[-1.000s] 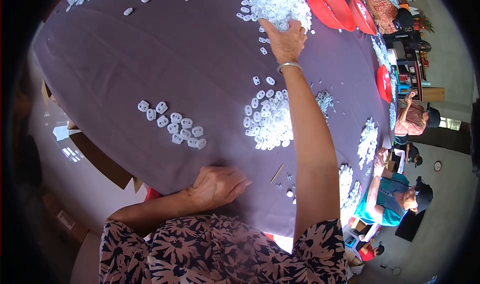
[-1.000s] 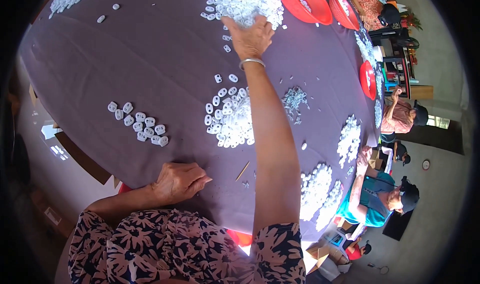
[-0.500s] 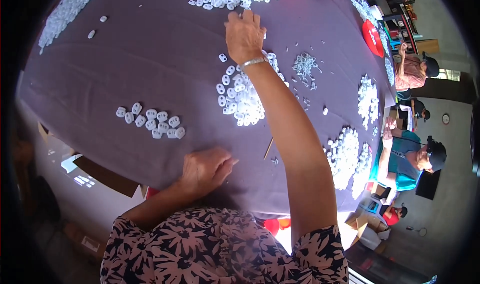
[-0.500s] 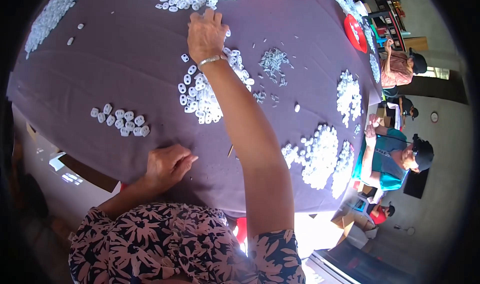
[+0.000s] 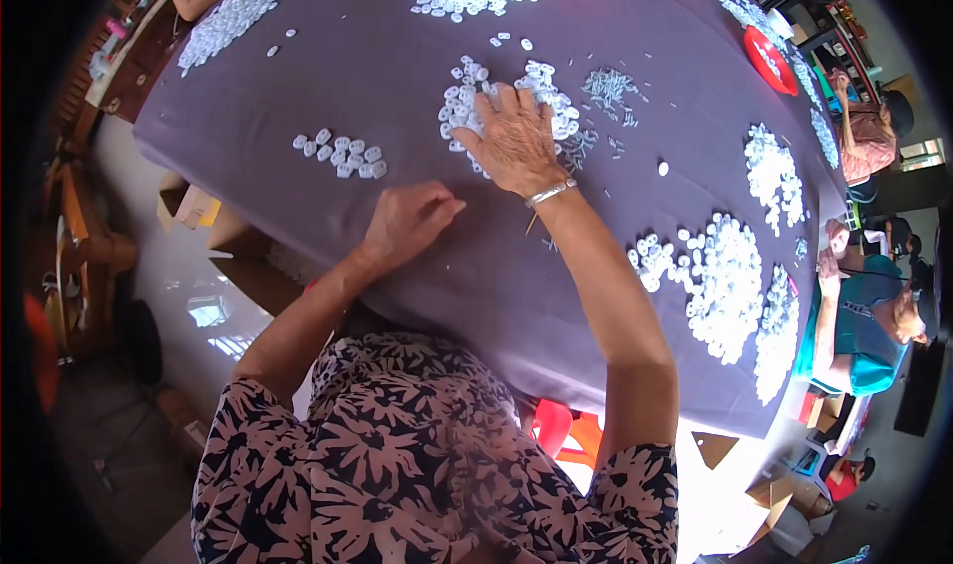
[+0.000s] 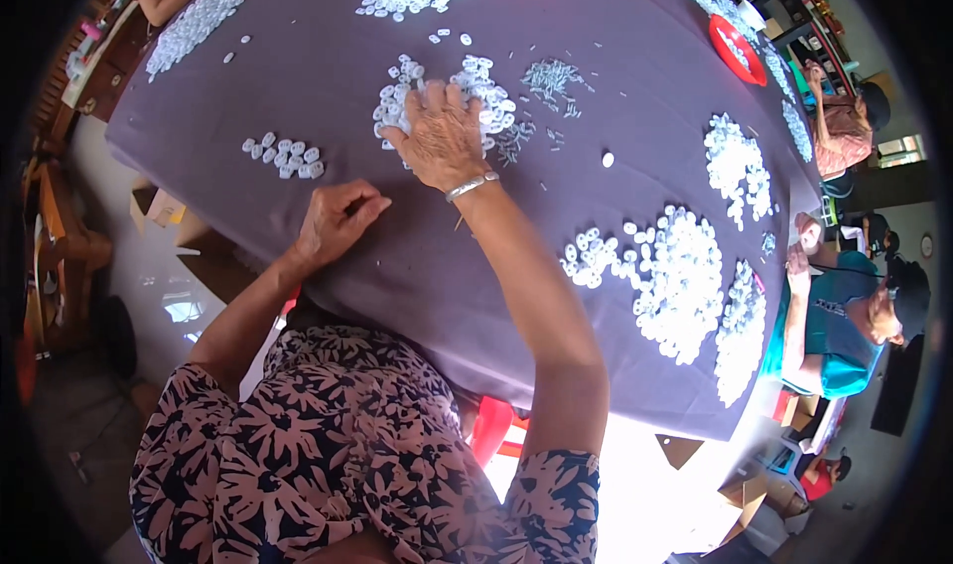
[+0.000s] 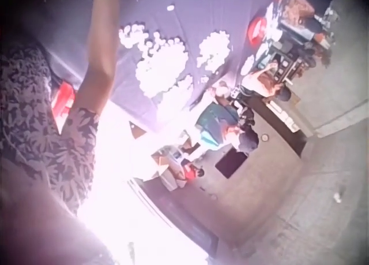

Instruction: The person assembles small plastic parts by hand, inserting fasteners into them.

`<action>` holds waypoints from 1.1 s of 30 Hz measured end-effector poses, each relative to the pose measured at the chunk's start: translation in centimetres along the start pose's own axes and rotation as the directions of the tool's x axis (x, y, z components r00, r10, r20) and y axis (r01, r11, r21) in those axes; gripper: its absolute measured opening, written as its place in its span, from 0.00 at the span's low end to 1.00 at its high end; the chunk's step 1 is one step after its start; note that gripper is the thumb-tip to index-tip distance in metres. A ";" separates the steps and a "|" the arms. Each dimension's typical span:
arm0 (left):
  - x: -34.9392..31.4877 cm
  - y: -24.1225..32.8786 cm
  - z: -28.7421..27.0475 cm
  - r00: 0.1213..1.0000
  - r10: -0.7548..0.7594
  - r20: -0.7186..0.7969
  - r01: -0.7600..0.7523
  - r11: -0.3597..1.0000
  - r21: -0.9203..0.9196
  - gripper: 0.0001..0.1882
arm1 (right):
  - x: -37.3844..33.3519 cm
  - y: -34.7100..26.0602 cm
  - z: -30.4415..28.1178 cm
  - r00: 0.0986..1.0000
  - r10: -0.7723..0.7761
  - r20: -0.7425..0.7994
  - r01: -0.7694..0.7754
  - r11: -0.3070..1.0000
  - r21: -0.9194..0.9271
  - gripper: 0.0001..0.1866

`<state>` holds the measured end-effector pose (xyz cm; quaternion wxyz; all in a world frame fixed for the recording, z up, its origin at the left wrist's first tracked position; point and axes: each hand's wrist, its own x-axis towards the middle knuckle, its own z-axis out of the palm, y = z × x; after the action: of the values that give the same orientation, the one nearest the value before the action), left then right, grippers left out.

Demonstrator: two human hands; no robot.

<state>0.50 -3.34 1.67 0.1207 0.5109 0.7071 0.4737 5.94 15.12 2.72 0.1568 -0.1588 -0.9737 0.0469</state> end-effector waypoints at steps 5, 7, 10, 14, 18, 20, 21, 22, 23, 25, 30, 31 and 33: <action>-0.2 0.0 -0.1 0.996 -0.092 0.007 0.092 0.996 -0.010 0.08 | -2.6 -0.4 0.4 0.971 -0.140 -0.194 0.127 0.989 -0.080 0.32; -0.1 0.0 0.1 0.995 -0.102 0.022 0.103 0.994 -0.025 0.08 | -3.0 -0.5 0.2 0.973 -0.133 -0.187 0.110 0.986 -0.124 0.32; 0.0 -0.1 0.6 0.995 -0.090 0.045 0.093 0.994 -0.062 0.07 | -2.9 0.3 -0.5 0.982 -0.116 -0.149 0.107 0.992 -0.068 0.30; -0.9 -0.6 0.1 0.999 -0.037 0.007 0.038 0.998 -0.044 0.08 | -3.7 0.0 -5.0 0.920 -0.079 -0.384 0.071 0.997 -0.035 0.17; -0.8 0.0 -0.1 0.998 0.056 0.014 -0.055 0.995 -0.077 0.08 | -9.3 2.7 -6.6 0.825 0.498 -0.266 -0.208 0.706 0.677 0.06; -1.5 -0.7 -0.2 0.996 0.091 0.006 -0.089 0.990 -0.106 0.06 | -12.0 2.3 -6.1 0.807 0.562 -0.183 -0.240 0.594 0.768 0.06; -1.9 -0.6 -0.3 0.993 0.114 0.026 -0.112 0.992 -0.056 0.05 | -13.2 1.8 -6.2 0.801 0.569 -0.187 -0.250 0.602 0.759 0.06; -2.3 -0.4 -0.4 0.990 0.135 0.045 -0.135 0.991 -0.004 0.05 | -14.2 1.3 -6.3 0.819 0.545 -0.178 -0.286 0.658 0.696 0.05; -2.7 -0.3 -0.2 0.989 0.140 0.046 -0.140 0.990 -0.014 0.05 | -14.9 0.8 -6.4 0.838 0.520 -0.165 -0.316 0.710 0.630 0.05; -3.4 -0.4 -0.4 0.979 0.196 0.060 -0.197 0.980 -0.001 0.05 | -15.3 -0.3 -6.3 0.849 0.491 -0.194 -0.316 0.767 0.558 0.05; -4.6 -0.6 -0.8 0.971 0.222 0.092 -0.217 0.974 -0.066 0.04 | -14.7 -2.2 -4.2 0.905 0.280 -0.321 -0.229 0.955 0.189 0.06; -4.9 -0.6 -0.9 0.974 0.207 0.092 -0.198 0.975 -0.096 0.04 | -14.4 -2.5 -3.9 0.911 0.277 -0.306 -0.236 0.958 0.163 0.07; -5.0 -0.6 -0.9 0.970 0.220 0.099 -0.211 0.973 -0.095 0.04 | -13.7 -3.1 -3.6 0.905 0.302 -0.299 -0.297 0.953 0.063 0.07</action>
<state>1.76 -8.06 0.13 0.1283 0.6043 0.6192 0.4848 18.48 7.88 2.56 0.2976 -0.3102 -0.9013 0.0532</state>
